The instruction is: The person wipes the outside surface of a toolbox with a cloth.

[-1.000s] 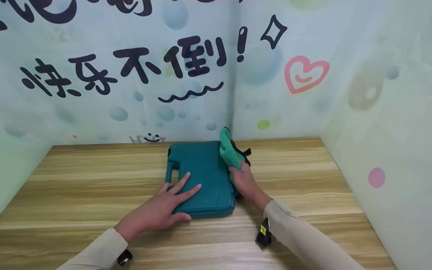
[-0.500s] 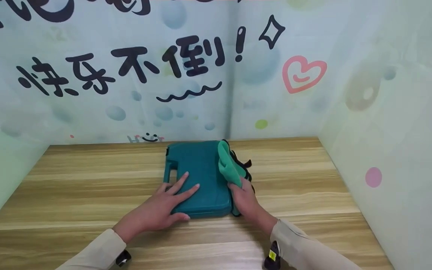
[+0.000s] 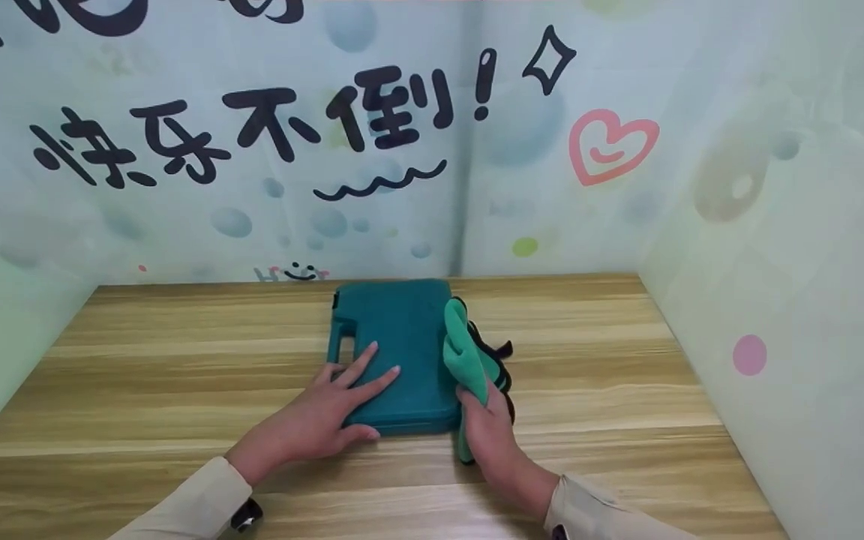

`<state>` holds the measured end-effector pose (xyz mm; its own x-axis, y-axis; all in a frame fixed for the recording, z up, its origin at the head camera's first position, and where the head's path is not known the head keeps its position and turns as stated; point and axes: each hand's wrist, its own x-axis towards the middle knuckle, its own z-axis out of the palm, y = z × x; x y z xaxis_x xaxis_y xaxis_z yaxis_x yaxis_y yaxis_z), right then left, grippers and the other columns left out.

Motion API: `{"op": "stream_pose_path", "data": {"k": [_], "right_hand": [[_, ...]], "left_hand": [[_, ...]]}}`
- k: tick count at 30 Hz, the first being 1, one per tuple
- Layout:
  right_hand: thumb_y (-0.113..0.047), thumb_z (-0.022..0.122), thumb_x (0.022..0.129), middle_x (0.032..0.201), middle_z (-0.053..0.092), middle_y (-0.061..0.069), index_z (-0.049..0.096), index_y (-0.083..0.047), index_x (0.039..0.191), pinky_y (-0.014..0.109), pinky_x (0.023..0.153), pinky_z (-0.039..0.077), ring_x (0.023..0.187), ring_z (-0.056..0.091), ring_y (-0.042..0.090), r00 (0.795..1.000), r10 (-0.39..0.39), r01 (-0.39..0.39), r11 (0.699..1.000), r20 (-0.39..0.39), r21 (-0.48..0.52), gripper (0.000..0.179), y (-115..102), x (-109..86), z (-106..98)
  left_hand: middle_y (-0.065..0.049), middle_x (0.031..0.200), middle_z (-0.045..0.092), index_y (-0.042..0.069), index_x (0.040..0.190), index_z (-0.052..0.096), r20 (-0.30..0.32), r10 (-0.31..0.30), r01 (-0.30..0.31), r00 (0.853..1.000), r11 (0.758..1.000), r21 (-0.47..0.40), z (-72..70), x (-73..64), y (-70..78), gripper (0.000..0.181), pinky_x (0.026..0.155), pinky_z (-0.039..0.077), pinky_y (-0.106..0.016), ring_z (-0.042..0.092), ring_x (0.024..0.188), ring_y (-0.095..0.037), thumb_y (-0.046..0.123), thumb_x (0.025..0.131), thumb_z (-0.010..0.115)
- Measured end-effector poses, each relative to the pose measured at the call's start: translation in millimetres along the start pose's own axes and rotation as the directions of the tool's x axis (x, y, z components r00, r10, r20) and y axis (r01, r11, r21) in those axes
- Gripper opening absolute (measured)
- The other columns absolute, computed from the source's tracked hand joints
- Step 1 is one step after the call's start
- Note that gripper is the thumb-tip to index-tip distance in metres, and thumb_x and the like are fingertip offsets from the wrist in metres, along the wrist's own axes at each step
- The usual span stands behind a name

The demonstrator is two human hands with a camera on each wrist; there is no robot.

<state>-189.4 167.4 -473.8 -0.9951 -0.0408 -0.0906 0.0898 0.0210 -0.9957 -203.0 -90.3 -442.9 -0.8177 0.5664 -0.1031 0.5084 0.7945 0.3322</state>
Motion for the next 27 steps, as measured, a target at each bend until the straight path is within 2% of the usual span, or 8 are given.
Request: {"op": "stream_pose_path", "data": {"k": [5, 10, 13, 17, 21, 27], "right_hand": [[-0.016, 0.044, 0.107, 0.158, 0.029, 0.012, 0.021, -0.004, 0.159, 0.049, 0.119, 0.012, 0.142, 0.025, 0.028, 1.0, -0.002, 0.002, 1.0, -0.011, 0.018, 0.059, -4, 7.0, 10], [-0.025, 0.048, 0.107, 0.158, 0.029, 0.01, 0.02, -0.007, 0.159, 0.05, 0.119, 0.012, 0.141, 0.025, 0.028, 0.998, 0.056, -0.056, 0.997, -0.011, 0.046, 0.062, -10, 21.6, 5], [-0.03, 0.051, 0.106, 0.16, 0.025, 0.01, 0.014, -0.009, 0.161, 0.051, 0.119, 0.011, 0.143, 0.023, 0.029, 0.994, 0.104, -0.104, 0.994, 0.021, 0.026, 0.069, -13, 35.9, -2], [-0.029, 0.052, 0.105, 0.16, 0.023, 0.014, 0.012, -0.008, 0.161, 0.052, 0.119, 0.011, 0.143, 0.022, 0.032, 0.988, 0.131, -0.133, 0.991, 0.086, 0.016, 0.072, -16, 56.8, -10], [-0.025, 0.048, 0.106, 0.157, 0.027, 0.016, 0.014, -0.007, 0.16, 0.053, 0.118, 0.014, 0.141, 0.026, 0.032, 0.984, 0.112, -0.114, 0.993, 0.135, 0.012, 0.066, -16, 76.0, -13], [-0.026, 0.048, 0.107, 0.154, 0.032, 0.016, 0.022, -0.005, 0.158, 0.051, 0.118, 0.015, 0.14, 0.029, 0.032, 0.989, 0.087, -0.086, 0.996, 0.116, -0.01, 0.061, -19, 104.8, -10]], "left_hand": [[-0.007, 0.169, -0.003, 0.036, 0.163, 0.02, 0.0, -0.012, 0.012, 1.0, 1.0, -0.008, -3.6, -3.3, -1.3, 0.08, 0.111, 0.029, -0.062, 0.02, 0.142, -0.057, 0.049, 0.098, 0.064], [-0.008, 0.169, -0.003, 0.034, 0.164, 0.019, 0.008, 0.014, -0.014, 1.0, 1.0, 0.01, -4.6, -1.9, -0.8, 0.081, 0.113, 0.024, -0.062, 0.021, 0.141, -0.058, 0.048, 0.098, 0.064], [-0.007, 0.17, -0.003, 0.035, 0.163, 0.019, 0.018, 0.015, -0.015, 1.0, 1.0, 0.02, -4.6, 0.3, -0.2, 0.081, 0.113, 0.025, -0.061, 0.02, 0.142, -0.058, 0.048, 0.098, 0.064], [-0.006, 0.17, -0.003, 0.037, 0.163, 0.018, 0.032, 0.012, -0.013, 0.999, 1.0, 0.024, -4.0, 2.6, 1.0, 0.081, 0.113, 0.025, -0.061, 0.02, 0.142, -0.058, 0.048, 0.098, 0.064], [-0.007, 0.17, -0.002, 0.036, 0.163, 0.018, 0.039, 0.011, -0.012, 0.999, 1.0, 0.026, -2.9, 3.7, 1.3, 0.081, 0.114, 0.023, -0.061, 0.021, 0.142, -0.058, 0.047, 0.098, 0.065], [-0.009, 0.17, -0.001, 0.035, 0.164, 0.019, 0.032, 0.012, -0.014, 0.999, 0.999, 0.051, -3.1, 4.3, 0.1, 0.081, 0.112, 0.028, -0.062, 0.022, 0.141, -0.057, 0.047, 0.098, 0.065]]}}
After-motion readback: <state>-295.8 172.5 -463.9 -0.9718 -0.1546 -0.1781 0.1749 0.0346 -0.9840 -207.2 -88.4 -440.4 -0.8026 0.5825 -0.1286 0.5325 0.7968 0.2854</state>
